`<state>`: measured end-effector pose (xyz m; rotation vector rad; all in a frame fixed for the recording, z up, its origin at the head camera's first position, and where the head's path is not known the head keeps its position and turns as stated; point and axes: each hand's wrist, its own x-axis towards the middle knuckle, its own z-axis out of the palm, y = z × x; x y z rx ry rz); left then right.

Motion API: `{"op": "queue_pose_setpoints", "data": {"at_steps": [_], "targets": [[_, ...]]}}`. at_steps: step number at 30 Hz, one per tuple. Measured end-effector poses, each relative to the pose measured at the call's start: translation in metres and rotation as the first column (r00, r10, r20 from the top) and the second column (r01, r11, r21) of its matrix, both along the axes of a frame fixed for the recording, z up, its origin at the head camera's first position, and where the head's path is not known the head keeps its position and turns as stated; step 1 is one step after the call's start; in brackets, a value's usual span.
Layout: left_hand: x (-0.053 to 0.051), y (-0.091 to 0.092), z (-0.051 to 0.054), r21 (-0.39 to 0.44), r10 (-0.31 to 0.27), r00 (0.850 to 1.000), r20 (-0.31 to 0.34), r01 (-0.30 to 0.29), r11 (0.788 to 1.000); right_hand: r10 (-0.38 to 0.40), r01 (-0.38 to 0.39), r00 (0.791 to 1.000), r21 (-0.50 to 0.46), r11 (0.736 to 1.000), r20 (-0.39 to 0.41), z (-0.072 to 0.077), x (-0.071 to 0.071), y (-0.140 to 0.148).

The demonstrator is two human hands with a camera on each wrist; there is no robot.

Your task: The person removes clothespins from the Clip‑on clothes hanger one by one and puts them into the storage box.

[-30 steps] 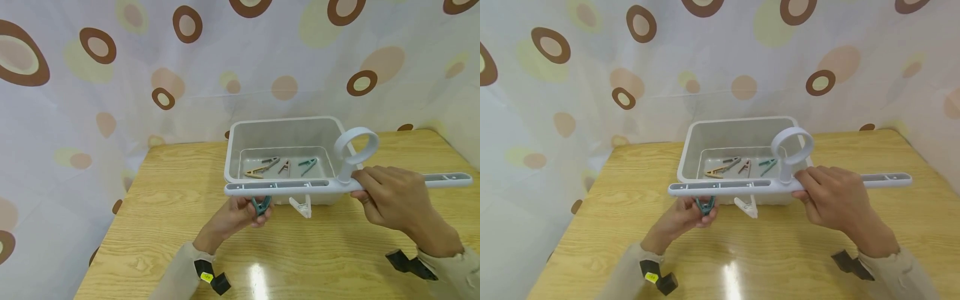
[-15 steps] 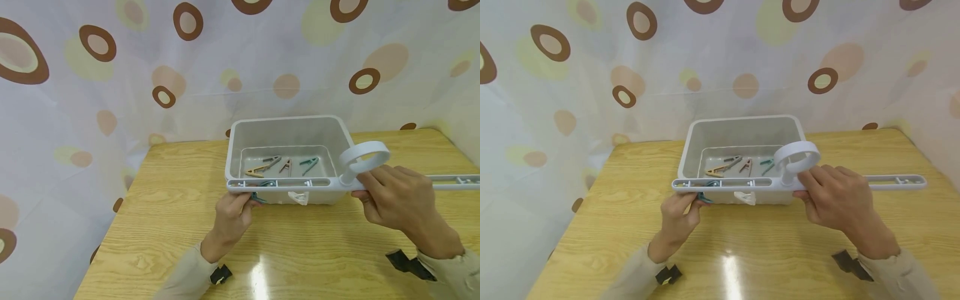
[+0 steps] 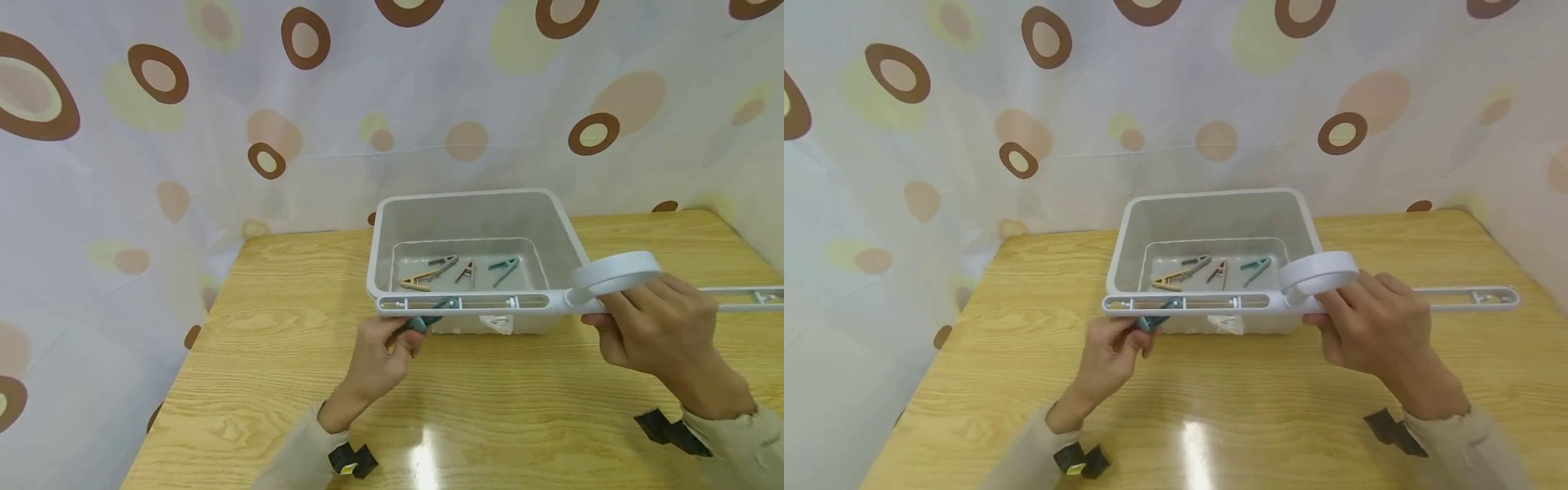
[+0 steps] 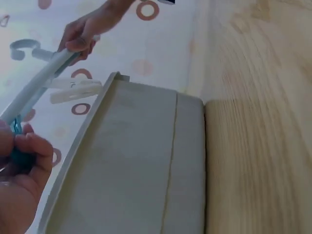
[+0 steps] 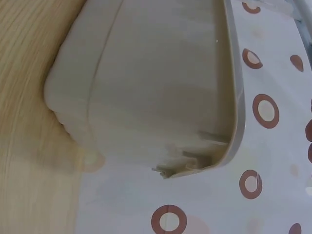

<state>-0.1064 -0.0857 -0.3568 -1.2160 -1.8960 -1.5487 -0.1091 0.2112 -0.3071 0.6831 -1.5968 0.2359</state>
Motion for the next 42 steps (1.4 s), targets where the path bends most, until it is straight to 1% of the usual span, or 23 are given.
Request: {"op": "queue_pose_setpoints", "data": {"at_steps": [2, 4, 5, 11, 13, 16, 17, 19, 20, 21, 22, 24, 26, 28, 30, 32, 33, 34, 35, 37, 39, 40, 42], "targets": [[0.001, -0.002, -0.001, 0.029, -0.16, 0.976, 0.148, 0.157, 0.987, 0.004, -0.004, 1.0, 0.012, 1.0, 0.024, -0.003, 0.0, 0.002], [0.004, -0.003, -0.003, 0.055, -0.246, 0.939, 0.239, 0.24, 0.969, 0.005, -0.005, 0.999, 0.019, 1.0, 0.034, -0.006, 0.0, 0.004], [0.005, -0.003, -0.004, 0.061, -0.269, 0.929, 0.255, 0.263, 0.963, 0.002, -0.003, 0.999, 0.023, 1.0, 0.039, -0.007, -0.001, 0.005], [0.011, 0.003, -0.009, 0.013, -0.204, 0.951, 0.232, 0.207, 0.978, -0.007, 0.005, 0.999, 0.046, 0.999, 0.043, -0.009, -0.003, 0.008], [0.013, 0.005, -0.01, 0.003, -0.145, 0.961, 0.233, 0.149, 0.989, -0.005, 0.003, 0.999, 0.05, 0.999, 0.048, -0.008, -0.003, 0.008], [0.014, 0.007, -0.01, -0.029, 0.009, 0.982, 0.189, -0.004, 1.0, 0.001, -0.004, 0.998, 0.061, 0.998, 0.062, -0.008, -0.002, 0.008], [0.013, 0.007, -0.01, -0.032, 0.045, 0.982, 0.182, -0.04, 0.999, 0.003, -0.007, 0.998, 0.064, 0.998, 0.067, -0.008, -0.002, 0.008], [0.012, 0.009, -0.01, -0.009, 0.034, 0.978, 0.208, -0.033, 0.999, 0.01, -0.016, 0.997, 0.069, 0.998, 0.077, -0.009, -0.001, 0.008], [0.011, 0.009, -0.009, 0.012, -0.009, 0.971, 0.239, 0.006, 1.0, 0.017, -0.022, 0.997, 0.067, 0.997, 0.078, -0.009, -0.001, 0.008], [0.011, 0.01, -0.009, 0.048, -0.084, 0.954, 0.286, 0.073, 0.996, 0.024, -0.029, 0.997, 0.066, 0.997, 0.079, -0.01, -0.001, 0.008], [0.01, 0.01, -0.009, 0.099, -0.181, 0.919, 0.351, 0.156, 0.983, 0.03, -0.035, 0.996, 0.064, 0.997, 0.08, -0.01, -0.001, 0.008], [0.01, 0.01, -0.007, 0.215, -0.354, 0.815, 0.459, 0.285, 0.934, 0.039, -0.044, 0.996, 0.065, 0.997, 0.082, -0.01, -0.001, 0.007], [0.009, 0.009, -0.004, 0.305, -0.471, 0.705, 0.531, 0.359, 0.882, 0.043, -0.049, 0.995, 0.069, 0.996, 0.088, -0.008, 0.001, 0.006], [0.009, 0.006, -0.001, 0.385, -0.545, 0.591, 0.595, 0.386, 0.839, 0.046, -0.054, 0.994, 0.081, 0.995, 0.101, -0.004, 0.004, 0.005], [0.006, 0.002, 0.002, 0.458, -0.621, 0.485, 0.615, 0.421, 0.783, 0.049, -0.059, 0.993, 0.091, 0.994, 0.111, -0.003, 0.007, 0.005], [0.004, -0.002, 0.004, 0.531, -0.686, 0.352, 0.637, 0.444, 0.722, 0.051, -0.062, 0.992, 0.097, 0.993, 0.113, -0.004, 0.009, 0.007], [0.003, -0.004, 0.005, 0.554, -0.704, 0.293, 0.648, 0.453, 0.698, 0.053, -0.063, 0.993, 0.097, 0.993, 0.106, -0.006, 0.008, 0.008], [0.001, -0.006, 0.006, 0.587, -0.729, 0.221, 0.649, 0.464, 0.663, 0.052, -0.061, 0.994, 0.097, 0.993, 0.1, -0.007, 0.008, 0.009], [0.0, -0.007, 0.008, 0.611, -0.742, 0.168, 0.649, 0.466, 0.64, 0.047, -0.057, 0.994, 0.098, 0.994, 0.097, -0.009, 0.008, 0.011], [-0.001, -0.009, 0.012, 0.661, -0.759, 0.084, 0.646, 0.435, 0.611, 0.04, -0.048, 0.996, 0.091, 0.995, 0.085, -0.01, 0.007, 0.012], [-0.002, -0.01, 0.013, 0.705, -0.778, 0.016, 0.628, 0.414, 0.576, 0.033, -0.039, 0.996, 0.087, 0.995, 0.079, -0.009, 0.007, 0.013], [-0.003, -0.011, 0.014, 0.723, -0.788, -0.011, 0.615, 0.407, 0.558, 0.031, -0.038, 0.997, 0.084, 0.996, 0.076, -0.008, 0.008, 0.013], [-0.003, -0.012, 0.013, 0.737, -0.8, -0.038, 0.599, 0.418, 0.532, 0.03, -0.037, 0.996, 0.085, 0.996, 0.078, -0.007, 0.008, 0.013]]}}
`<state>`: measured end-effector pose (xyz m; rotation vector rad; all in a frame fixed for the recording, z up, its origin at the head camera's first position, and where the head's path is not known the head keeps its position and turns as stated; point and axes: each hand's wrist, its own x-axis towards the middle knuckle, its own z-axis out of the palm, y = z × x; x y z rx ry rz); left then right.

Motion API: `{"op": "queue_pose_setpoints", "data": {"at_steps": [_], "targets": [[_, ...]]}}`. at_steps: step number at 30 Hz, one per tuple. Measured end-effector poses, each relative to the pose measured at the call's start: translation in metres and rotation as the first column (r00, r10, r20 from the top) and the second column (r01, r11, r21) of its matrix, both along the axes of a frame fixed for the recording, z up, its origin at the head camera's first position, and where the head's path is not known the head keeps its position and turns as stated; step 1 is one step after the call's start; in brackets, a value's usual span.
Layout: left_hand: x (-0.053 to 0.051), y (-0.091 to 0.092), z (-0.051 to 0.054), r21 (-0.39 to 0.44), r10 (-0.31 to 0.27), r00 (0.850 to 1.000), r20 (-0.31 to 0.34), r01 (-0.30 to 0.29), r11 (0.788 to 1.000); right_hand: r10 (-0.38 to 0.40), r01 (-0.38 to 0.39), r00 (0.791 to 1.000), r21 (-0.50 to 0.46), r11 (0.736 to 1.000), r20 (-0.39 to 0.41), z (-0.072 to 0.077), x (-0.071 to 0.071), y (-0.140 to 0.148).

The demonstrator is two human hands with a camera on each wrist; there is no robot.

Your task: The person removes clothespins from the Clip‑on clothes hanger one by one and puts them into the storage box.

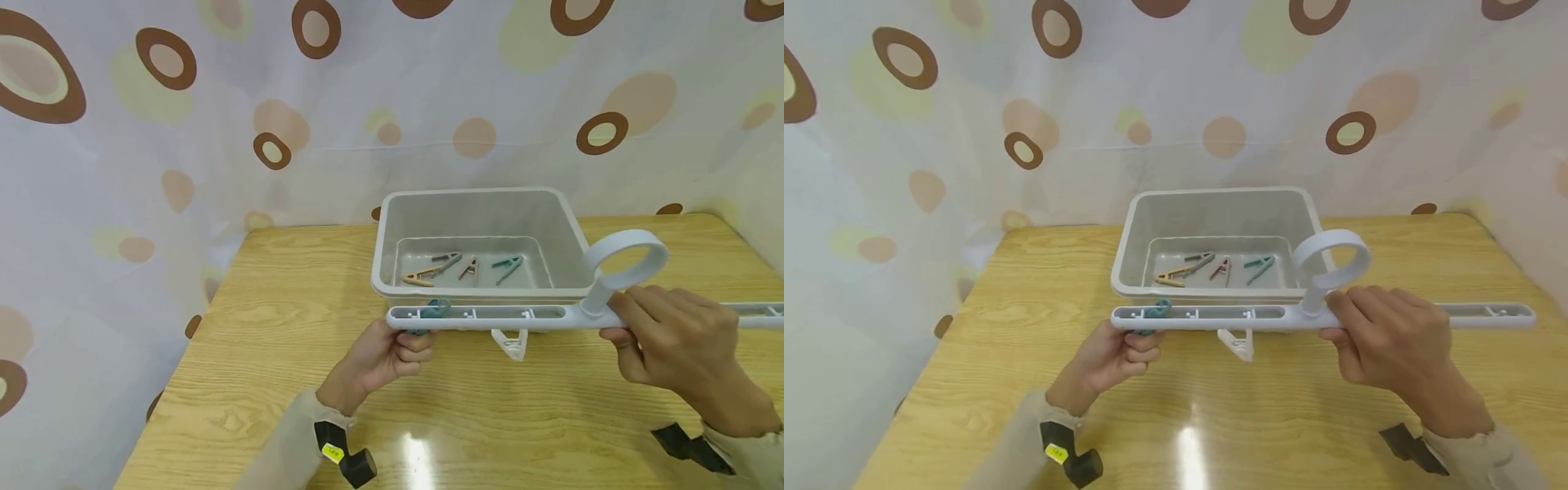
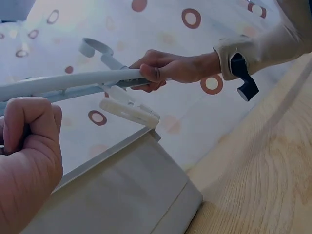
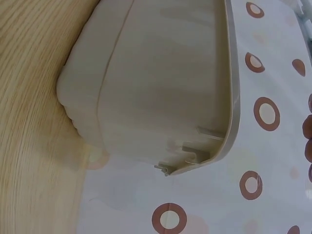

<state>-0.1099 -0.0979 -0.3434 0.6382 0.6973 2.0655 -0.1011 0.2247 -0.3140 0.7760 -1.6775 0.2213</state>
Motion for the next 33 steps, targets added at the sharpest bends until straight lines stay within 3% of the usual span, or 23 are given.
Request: {"op": "queue_pose_setpoints", "data": {"at_steps": [5, 13, 24, 28, 33], "targets": [[-0.002, 0.0, -0.004, -0.026, -0.044, 0.998, -0.035, 0.044, 0.999, 0.001, -0.001, 1.0, 0.014, 1.0, 0.014, 0.001, 0.002, 0.002], [-0.002, 0.001, -0.015, -0.085, -0.002, 0.997, -0.081, -0.005, 0.996, 0.004, -0.004, 1.0, 0.013, 1.0, 0.011, -0.001, 0.001, 0.003], [0.0, -0.004, -0.016, -0.147, 0.045, 0.984, -0.173, -0.071, 0.987, 0.016, -0.016, 1.0, 0.022, 1.0, 0.018, 0.008, 0.006, -0.003], [0.001, -0.01, -0.014, -0.237, 0.084, 0.97, -0.23, -0.14, 0.962, 0.016, -0.016, 1.0, 0.025, 1.0, 0.013, 0.011, 0.007, -0.004], [0.003, -0.019, -0.009, -0.359, 0.14, 0.935, -0.327, -0.26, 0.896, 0.012, -0.012, 1.0, 0.029, 1.0, 0.01, 0.009, 0.006, -0.001]]}}
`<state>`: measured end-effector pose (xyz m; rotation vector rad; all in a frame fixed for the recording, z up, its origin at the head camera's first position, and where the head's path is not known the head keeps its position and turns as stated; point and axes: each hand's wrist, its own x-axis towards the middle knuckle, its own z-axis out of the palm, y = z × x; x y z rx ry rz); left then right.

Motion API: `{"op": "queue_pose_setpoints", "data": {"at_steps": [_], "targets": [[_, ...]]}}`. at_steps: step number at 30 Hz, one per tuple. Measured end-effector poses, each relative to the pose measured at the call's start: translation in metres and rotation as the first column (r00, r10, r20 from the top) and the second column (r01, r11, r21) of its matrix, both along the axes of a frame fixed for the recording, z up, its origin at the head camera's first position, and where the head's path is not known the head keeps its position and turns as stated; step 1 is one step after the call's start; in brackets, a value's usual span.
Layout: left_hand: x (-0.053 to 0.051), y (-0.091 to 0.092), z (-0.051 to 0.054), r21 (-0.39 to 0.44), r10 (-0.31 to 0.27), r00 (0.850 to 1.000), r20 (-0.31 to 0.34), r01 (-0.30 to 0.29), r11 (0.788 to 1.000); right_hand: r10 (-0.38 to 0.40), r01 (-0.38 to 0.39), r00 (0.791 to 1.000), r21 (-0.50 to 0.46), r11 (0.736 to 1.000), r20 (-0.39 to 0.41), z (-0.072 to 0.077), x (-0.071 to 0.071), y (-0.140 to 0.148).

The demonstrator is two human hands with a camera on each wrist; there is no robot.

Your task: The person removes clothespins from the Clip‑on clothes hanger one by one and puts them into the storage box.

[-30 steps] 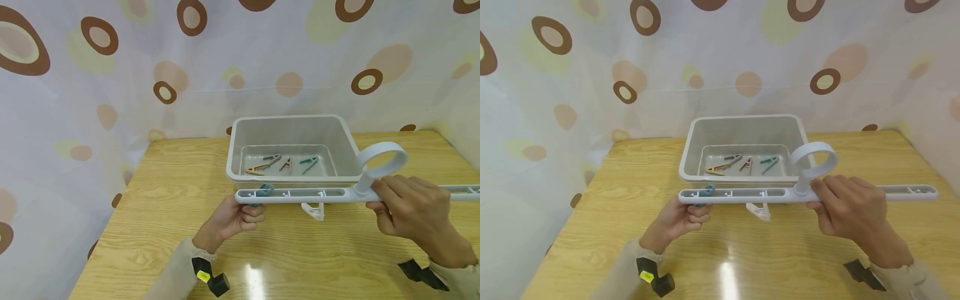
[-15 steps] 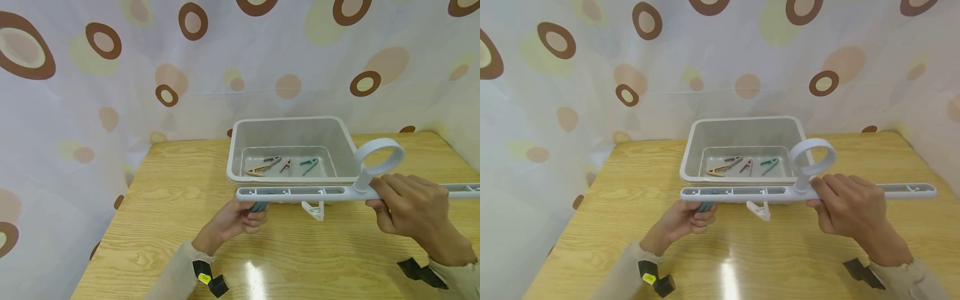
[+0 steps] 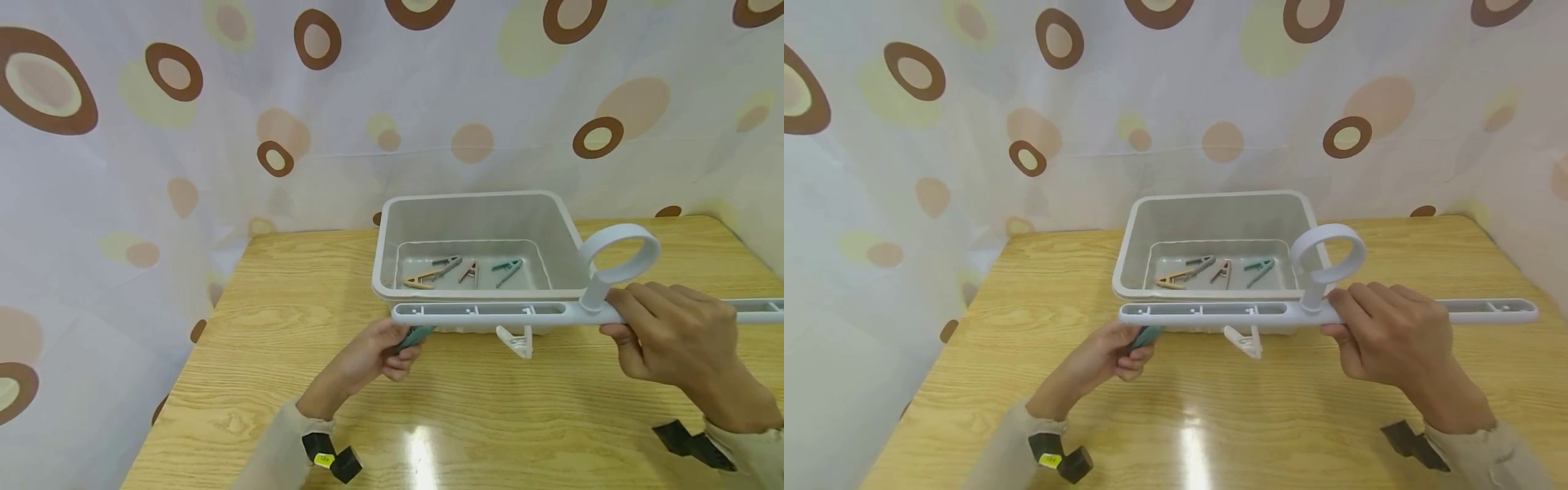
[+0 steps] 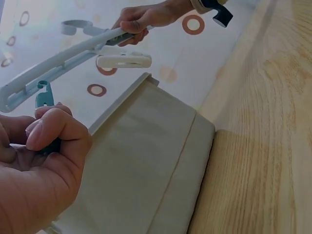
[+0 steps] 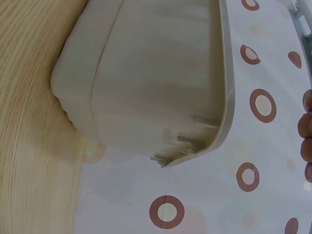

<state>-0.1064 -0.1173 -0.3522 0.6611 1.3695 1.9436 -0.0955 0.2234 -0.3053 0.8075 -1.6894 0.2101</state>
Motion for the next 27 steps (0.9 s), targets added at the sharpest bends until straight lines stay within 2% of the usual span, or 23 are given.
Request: {"op": "queue_pose_setpoints", "data": {"at_steps": [3, 10, 15, 20, 23, 27], "targets": [[0.0, -0.004, 0.003, -0.045, 0.037, 0.999, -0.024, -0.038, 0.998, -0.003, 0.003, 1.0, -0.001, 1.0, -0.007, -0.004, -0.002, 0.004], [-0.003, -0.012, 0.013, -0.092, 0.072, 0.995, -0.075, -0.079, 0.993, -0.005, 0.004, 1.0, -0.004, 1.0, -0.012, -0.01, -0.005, 0.009], [-0.006, -0.017, 0.022, -0.158, 0.102, 0.983, -0.151, -0.126, 0.979, 0.0, 0.0, 1.0, -0.007, 1.0, -0.014, -0.011, -0.004, 0.009], [-0.009, -0.022, 0.031, -0.184, 0.116, 0.972, -0.204, -0.155, 0.971, 0.0, -0.001, 1.0, -0.017, 1.0, -0.021, -0.01, -0.004, 0.01], [-0.011, -0.024, 0.037, -0.2, 0.13, 0.958, -0.256, -0.184, 0.962, -0.006, 0.005, 1.0, -0.027, 1.0, -0.029, -0.008, -0.003, 0.011], [-0.013, -0.024, 0.043, -0.205, 0.156, 0.926, -0.343, -0.236, 0.95, -0.015, 0.013, 0.999, -0.03, 0.999, -0.036, -0.005, -0.002, 0.012]]}}
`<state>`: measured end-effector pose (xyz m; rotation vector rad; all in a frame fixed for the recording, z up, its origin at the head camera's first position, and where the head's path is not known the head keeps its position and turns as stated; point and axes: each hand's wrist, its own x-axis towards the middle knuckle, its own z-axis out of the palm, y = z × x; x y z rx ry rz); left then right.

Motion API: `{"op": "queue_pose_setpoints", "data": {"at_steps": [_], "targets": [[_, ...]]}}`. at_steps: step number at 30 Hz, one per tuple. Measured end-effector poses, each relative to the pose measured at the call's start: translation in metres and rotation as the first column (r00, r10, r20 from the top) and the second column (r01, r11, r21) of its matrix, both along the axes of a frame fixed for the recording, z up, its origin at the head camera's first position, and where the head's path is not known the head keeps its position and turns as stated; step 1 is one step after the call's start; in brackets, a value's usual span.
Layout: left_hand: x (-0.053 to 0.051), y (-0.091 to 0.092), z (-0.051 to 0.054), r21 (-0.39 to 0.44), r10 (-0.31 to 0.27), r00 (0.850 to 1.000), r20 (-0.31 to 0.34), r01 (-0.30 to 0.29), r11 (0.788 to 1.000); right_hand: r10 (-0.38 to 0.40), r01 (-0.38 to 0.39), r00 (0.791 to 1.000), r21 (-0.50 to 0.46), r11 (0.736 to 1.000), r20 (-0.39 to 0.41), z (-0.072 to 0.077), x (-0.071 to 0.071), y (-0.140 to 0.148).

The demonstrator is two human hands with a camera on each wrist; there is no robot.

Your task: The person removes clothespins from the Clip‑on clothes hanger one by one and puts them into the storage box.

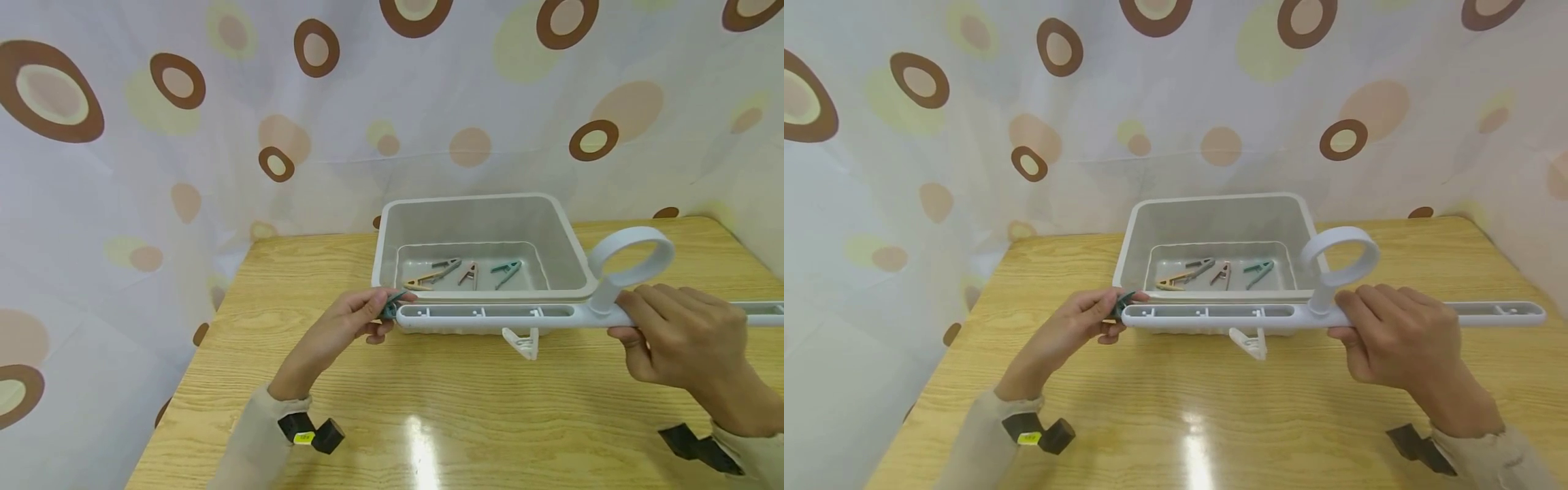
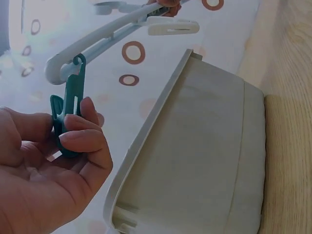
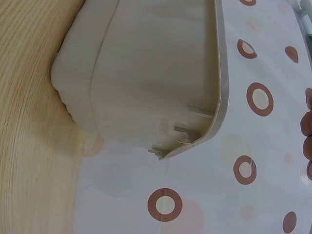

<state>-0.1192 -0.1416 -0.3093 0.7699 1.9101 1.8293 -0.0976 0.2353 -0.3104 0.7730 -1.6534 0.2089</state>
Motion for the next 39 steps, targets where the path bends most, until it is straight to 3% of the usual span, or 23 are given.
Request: {"op": "queue_pose_setpoints", "data": {"at_steps": [6, 16, 26, 30, 32, 34, 37, 39], "targets": [[-0.003, -0.002, 0.003, -0.01, 0.015, 0.998, -0.061, -0.016, 1.0, -0.005, 0.005, 1.0, 0.0, 1.0, 0.006, 0.002, 0.002, 0.004], [-0.007, -0.005, 0.01, -0.037, 0.089, 0.995, -0.042, -0.091, 0.995, 0.0, -0.001, 1.0, 0.021, 1.0, 0.021, 0.002, 0.003, 0.008], [-0.018, -0.003, 0.022, -0.074, 0.157, 0.983, -0.092, -0.164, 0.984, 0.01, -0.01, 1.0, 0.017, 1.0, 0.009, 0.002, 0.002, 0.007], [-0.023, 0.003, 0.029, -0.116, 0.208, 0.967, -0.15, -0.226, 0.967, 0.016, -0.016, 1.0, 0.015, 1.0, 0.004, 0.002, 0.002, 0.006], [-0.027, 0.006, 0.031, -0.133, 0.238, 0.946, -0.221, -0.271, 0.953, 0.018, -0.018, 1.0, 0.017, 1.0, 0.005, 0.001, 0.001, 0.006], [-0.031, 0.01, 0.031, -0.154, 0.259, 0.911, -0.322, -0.32, 0.935, 0.02, -0.02, 1.0, 0.023, 1.0, 0.013, -0.001, 0.002, 0.007], [-0.036, 0.016, 0.031, -0.192, 0.242, 0.824, -0.512, -0.385, 0.903, 0.022, -0.023, 0.999, 0.034, 0.999, 0.032, -0.003, 0.003, 0.008], [-0.039, 0.021, 0.031, -0.219, 0.199, 0.748, -0.634, -0.42, 0.881, 0.022, -0.024, 0.999, 0.042, 0.999, 0.045, -0.004, 0.004, 0.009]]}}
